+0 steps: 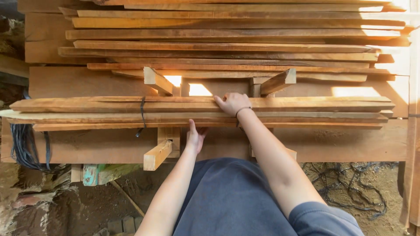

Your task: Bundling multiple thin strips of wood and securing them together using plastic ties.

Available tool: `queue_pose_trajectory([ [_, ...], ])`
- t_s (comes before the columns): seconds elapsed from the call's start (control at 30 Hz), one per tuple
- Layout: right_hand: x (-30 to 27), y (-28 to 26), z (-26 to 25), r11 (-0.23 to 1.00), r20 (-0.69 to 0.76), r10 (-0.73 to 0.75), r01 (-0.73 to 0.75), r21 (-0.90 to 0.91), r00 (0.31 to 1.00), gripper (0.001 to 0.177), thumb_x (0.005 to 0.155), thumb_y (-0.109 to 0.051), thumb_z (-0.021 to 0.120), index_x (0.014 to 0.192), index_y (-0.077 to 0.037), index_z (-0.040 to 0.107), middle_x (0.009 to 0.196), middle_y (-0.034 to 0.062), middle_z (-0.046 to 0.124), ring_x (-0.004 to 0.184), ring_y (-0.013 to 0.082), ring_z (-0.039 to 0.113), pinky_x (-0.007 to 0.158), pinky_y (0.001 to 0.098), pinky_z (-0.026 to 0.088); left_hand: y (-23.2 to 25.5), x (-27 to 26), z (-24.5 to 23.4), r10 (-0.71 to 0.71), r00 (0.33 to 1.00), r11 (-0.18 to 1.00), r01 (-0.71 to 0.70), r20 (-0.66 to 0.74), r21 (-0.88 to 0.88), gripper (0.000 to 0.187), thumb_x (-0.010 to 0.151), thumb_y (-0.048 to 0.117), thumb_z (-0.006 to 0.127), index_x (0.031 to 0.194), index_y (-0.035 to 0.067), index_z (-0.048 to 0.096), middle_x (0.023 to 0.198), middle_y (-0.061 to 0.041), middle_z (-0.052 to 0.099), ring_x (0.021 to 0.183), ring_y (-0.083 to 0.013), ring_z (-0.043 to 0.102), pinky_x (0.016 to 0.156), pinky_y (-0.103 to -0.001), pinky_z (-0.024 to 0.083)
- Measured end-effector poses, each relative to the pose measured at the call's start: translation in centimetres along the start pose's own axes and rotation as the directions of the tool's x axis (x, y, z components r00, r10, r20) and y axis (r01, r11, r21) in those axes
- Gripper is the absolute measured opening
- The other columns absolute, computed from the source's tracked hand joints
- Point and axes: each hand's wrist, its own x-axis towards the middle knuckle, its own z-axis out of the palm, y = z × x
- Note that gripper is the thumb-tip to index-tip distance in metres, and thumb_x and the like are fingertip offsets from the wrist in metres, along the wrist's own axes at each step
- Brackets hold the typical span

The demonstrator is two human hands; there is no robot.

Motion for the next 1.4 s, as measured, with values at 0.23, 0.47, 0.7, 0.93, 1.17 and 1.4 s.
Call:
queue_pose_trajectory([
  [0.23, -3.9, 1.7, 8.3, 0.987, -0.658, -0.152, 0.148, -0.061, 0.738, 0.051, 0.09, -0.071, 0.054, 0.09, -0.022, 0.068, 0.088, -0.0001, 0.071, 0.094, 0.0218, 0.07, 0.092, 0.041, 0.047, -0.7, -3.7, -1.2, -0.006, 1.0, 0.999, 0.006, 0.023, -0.038, 0.117, 0.092, 0.074, 0.057, 0.164, 0.004, -0.004, 0.165, -0.031, 0.007, 0.154, -0.0489, 0.019, 0.126, -0.059, 0.026],
  [0.47, -4.4, 1.6, 7.3, 0.995, -0.51, -0.084, 0.099, 0.002, 0.856, 0.051, 0.094, -0.073, 0.046, 0.098, -0.027, 0.067, 0.091, 0.0009, 0.075, 0.096, 0.0228, 0.073, 0.09, 0.0414, 0.05, -0.3, -3.3, -1.9, -0.037, 0.998, 0.999, 0.036, 0.055, 0.009, 0.115, 0.092, 0.06, 0.071, 0.162, -0.002, 0.005, 0.16, -0.033, 0.02, 0.149, -0.0477, 0.029, 0.124, -0.059, 0.028],
  [0.7, -4.2, -0.6, 1.4, 0.996, 0.125, 0.034, -0.045, 0.082, 0.992, 0.085, 0.087, -0.086, 0.024, 0.117, -0.028, 0.078, 0.131, 0.0079, 0.072, 0.132, 0.0288, 0.062, 0.108, 0.0447, 0.048, -0.4, -2.5, -2.8, -0.042, 0.997, 0.999, 0.041, 0.063, 0.01, 0.103, 0.096, 0.05, 0.073, 0.158, -0.005, 0.011, 0.149, -0.03, 0.032, 0.142, -0.0483, 0.04, 0.119, -0.061, 0.034],
  [0.93, -1.8, -1.3, -1.5, 0.987, 0.429, -0.003, -0.066, 0.147, 0.903, 0.108, 0.077, -0.09, 0.046, 0.146, -0.008, 0.058, 0.154, 0.0124, 0.054, 0.147, 0.0276, 0.046, 0.125, 0.0446, 0.03, -1.4, -0.4, -5.1, -0.058, 0.995, 0.998, 0.056, 0.086, 0.033, 0.09, 0.098, 0.046, 0.072, 0.155, -0.003, 0.023, 0.146, -0.025, 0.043, 0.138, -0.0448, 0.046, 0.117, -0.062, 0.037],
  [1.17, -1.4, -2.1, -4.7, 0.978, 0.602, -0.103, -0.03, 0.207, 0.792, 0.112, 0.078, -0.087, 0.043, 0.152, -0.003, 0.049, 0.161, 0.0176, 0.043, 0.153, 0.0322, 0.036, 0.13, 0.0445, 0.024, -2.1, 1.4, -6.3, -0.128, 0.989, 0.991, 0.131, 0.069, -0.034, 0.082, 0.097, 0.039, 0.073, 0.152, -0.003, 0.03, 0.148, -0.024, 0.045, 0.14, -0.044, 0.045, 0.117, -0.063, 0.037],
  [1.4, -0.4, -1.5, -2.7, 0.989, 0.589, -0.103, 0.022, 0.143, 0.801, 0.118, 0.074, -0.096, 0.035, 0.146, -0.005, 0.057, 0.156, 0.0141, 0.051, 0.148, 0.0285, 0.044, 0.125, 0.0445, 0.033, 0.6, -1.6, -1.5, -0.228, 0.972, 0.915, 0.236, 0.061, -0.328, 0.088, 0.089, 0.055, 0.07, 0.156, 0.009, 0.036, 0.157, -0.013, 0.044, 0.146, -0.0341, 0.042, 0.124, -0.056, 0.032],
])
